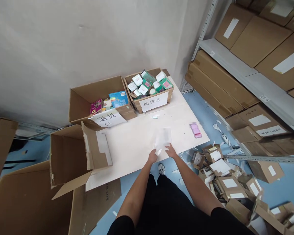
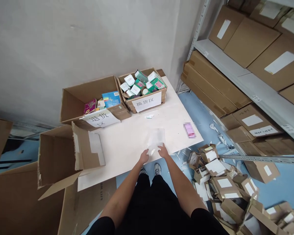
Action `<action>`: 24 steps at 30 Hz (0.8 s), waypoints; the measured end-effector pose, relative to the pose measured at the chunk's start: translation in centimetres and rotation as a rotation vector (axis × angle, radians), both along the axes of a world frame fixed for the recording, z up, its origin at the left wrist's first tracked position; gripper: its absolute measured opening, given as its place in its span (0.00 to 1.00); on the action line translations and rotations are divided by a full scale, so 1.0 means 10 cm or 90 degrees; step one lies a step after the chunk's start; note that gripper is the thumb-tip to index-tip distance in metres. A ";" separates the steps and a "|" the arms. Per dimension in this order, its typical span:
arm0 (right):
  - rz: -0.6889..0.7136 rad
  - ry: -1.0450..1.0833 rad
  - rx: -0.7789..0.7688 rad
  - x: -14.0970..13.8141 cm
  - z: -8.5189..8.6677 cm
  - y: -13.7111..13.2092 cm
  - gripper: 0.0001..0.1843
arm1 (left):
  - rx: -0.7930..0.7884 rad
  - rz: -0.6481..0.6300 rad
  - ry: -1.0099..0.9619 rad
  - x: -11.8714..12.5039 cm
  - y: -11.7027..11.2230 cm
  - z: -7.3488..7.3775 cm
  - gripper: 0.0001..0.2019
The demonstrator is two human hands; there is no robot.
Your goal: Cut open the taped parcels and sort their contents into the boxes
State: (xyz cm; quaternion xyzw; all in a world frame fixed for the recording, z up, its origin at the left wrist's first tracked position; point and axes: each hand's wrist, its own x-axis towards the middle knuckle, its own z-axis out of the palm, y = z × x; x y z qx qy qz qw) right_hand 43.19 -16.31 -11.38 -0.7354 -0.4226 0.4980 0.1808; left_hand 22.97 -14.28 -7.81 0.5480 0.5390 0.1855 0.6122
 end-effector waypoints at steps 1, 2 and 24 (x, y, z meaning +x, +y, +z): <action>-0.020 0.023 0.023 0.00 0.01 0.01 0.28 | 0.009 -0.001 0.021 0.01 -0.02 0.00 0.27; -0.042 0.054 0.047 -0.01 0.03 0.01 0.28 | 0.029 -0.004 0.038 0.02 -0.03 0.01 0.28; -0.089 0.358 0.247 -1.82 1.92 0.58 0.11 | 0.413 0.029 -0.017 -1.78 -0.21 1.88 0.14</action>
